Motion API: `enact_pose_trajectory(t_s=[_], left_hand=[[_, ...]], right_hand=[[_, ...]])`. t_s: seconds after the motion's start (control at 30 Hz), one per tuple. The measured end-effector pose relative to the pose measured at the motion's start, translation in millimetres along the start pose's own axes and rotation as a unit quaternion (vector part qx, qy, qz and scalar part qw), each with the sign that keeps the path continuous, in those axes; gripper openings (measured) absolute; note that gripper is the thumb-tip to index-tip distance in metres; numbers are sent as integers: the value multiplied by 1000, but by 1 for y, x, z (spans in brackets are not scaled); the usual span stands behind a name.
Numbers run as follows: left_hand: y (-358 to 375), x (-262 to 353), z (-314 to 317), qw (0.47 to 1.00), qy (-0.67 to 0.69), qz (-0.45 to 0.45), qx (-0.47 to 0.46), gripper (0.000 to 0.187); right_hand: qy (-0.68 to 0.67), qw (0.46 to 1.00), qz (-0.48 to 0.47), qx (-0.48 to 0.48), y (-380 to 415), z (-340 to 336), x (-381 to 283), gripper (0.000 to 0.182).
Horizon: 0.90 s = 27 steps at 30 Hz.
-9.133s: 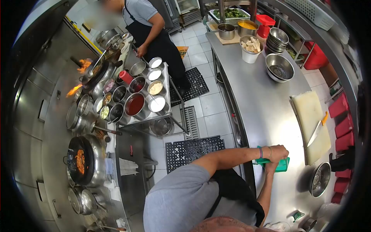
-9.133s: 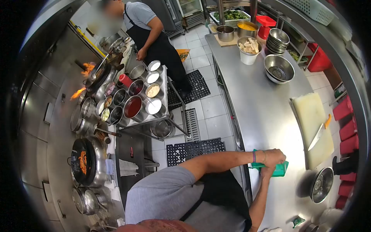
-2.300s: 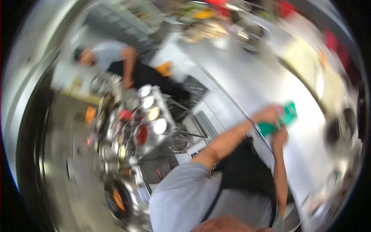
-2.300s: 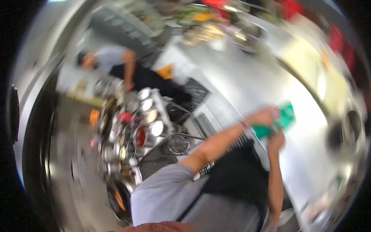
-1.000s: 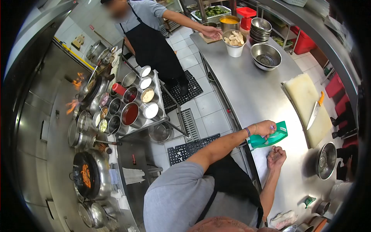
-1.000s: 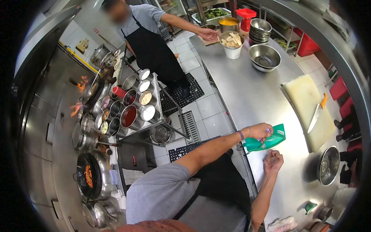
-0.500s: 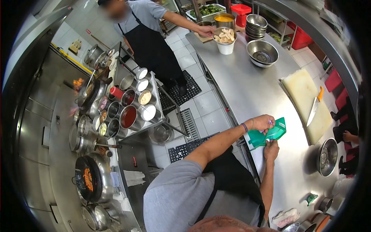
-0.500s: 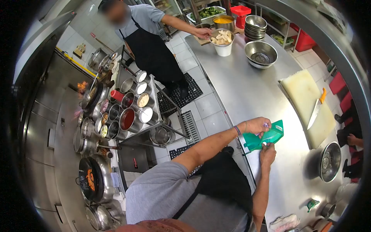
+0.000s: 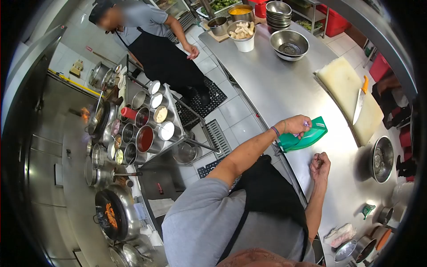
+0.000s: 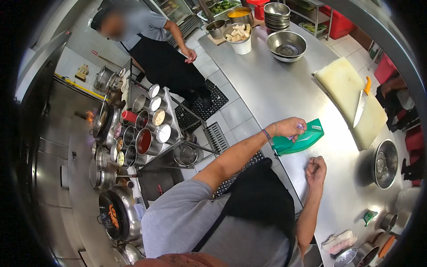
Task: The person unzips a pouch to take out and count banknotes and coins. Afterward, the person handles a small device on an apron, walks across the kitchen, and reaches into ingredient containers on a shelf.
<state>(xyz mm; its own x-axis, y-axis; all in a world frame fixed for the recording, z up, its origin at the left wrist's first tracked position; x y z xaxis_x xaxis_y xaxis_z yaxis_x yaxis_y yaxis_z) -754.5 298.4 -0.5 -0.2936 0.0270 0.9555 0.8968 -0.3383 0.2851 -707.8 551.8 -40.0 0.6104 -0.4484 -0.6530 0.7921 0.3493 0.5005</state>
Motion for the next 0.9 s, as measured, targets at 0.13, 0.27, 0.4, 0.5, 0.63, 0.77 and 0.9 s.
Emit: enact_pose_trajectory(t_s=[0.13,0.27,0.4,0.5,0.63,0.77,0.9], left_hand=[[1,5,1,1000,-10,-1,-3,13],[-6,-21,-12,998,5,49,-41,22],[-5,-12,-14,999,16,-8,-44,16],[2,-2,-10,999,9,-17,-45,9],[3,-2,-15,997,16,-31,-61,9],[1,-3,-9,996,9,-37,-86,9],[7,7,-13,995,-12,-34,-91,8]], right_hand=[[-32,999,-2,-1,-3,-17,11,14],[-18,1000,-23,10,-11,-38,34,12],[26,999,-29,-13,8,-11,17,7],[25,999,23,-2,18,10,2,21],[208,977,-39,19,14,41,-5,26],[488,828,-272,45,-28,62,24,23],[644,714,-261,88,-43,73,38,20]])
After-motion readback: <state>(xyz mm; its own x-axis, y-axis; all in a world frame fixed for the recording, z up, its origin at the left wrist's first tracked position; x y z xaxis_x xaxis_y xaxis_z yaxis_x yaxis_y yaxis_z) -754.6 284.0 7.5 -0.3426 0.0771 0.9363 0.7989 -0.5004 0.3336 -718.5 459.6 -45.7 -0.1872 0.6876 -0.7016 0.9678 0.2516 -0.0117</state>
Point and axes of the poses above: each hand's wrist, its own y-axis away from the middle knuckle, its own z-axis out of the palm, x = y × z, the point moved 1 cm from there along -y, towards the middle knuckle, and after that the axes turned 5 degrees about y, right-handed, at the moved point
